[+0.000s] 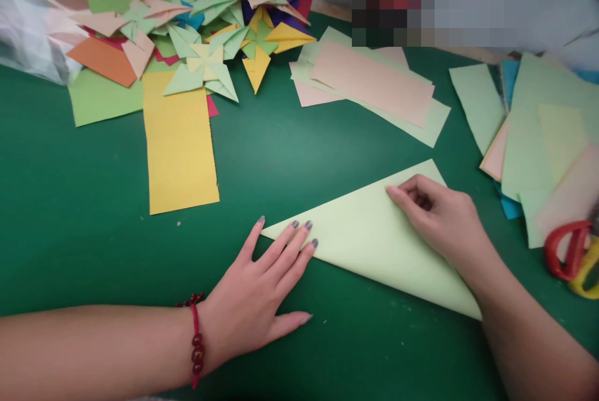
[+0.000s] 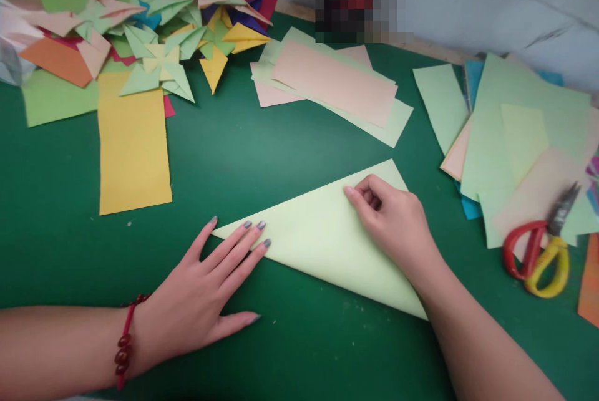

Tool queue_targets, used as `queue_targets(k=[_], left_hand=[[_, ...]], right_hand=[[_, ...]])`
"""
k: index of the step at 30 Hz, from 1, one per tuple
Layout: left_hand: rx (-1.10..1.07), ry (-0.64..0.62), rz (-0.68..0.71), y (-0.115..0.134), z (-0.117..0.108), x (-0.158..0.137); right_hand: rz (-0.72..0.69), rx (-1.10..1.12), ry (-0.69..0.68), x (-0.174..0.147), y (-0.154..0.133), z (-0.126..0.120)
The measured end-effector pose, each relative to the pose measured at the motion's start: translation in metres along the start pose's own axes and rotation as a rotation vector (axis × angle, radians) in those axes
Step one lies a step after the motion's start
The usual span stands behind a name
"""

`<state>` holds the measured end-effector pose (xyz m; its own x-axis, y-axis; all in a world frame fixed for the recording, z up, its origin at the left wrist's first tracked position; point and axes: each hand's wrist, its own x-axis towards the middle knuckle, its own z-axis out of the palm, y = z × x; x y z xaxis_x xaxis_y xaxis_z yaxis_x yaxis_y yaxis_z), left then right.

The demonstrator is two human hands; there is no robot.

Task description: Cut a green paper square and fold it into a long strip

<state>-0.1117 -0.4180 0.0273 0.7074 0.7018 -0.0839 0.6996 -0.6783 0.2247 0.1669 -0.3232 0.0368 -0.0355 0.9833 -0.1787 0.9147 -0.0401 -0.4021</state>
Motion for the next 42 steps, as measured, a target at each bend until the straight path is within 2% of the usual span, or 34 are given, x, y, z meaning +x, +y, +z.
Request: queue_targets(k=[23, 42], left_hand=[[0.026, 0.057, 0.011, -0.0001, 0.0055, -0.0006], [-0.003, -0.004, -0.03, 0.0027, 0.0006, 0.0001]], right_hand=[[-0.005, -0.004, 0.006, 0.0003, 0.0001, 0.0001], [0.004, -0.009, -0.004, -0.0003, -0.0012, -0.001]])
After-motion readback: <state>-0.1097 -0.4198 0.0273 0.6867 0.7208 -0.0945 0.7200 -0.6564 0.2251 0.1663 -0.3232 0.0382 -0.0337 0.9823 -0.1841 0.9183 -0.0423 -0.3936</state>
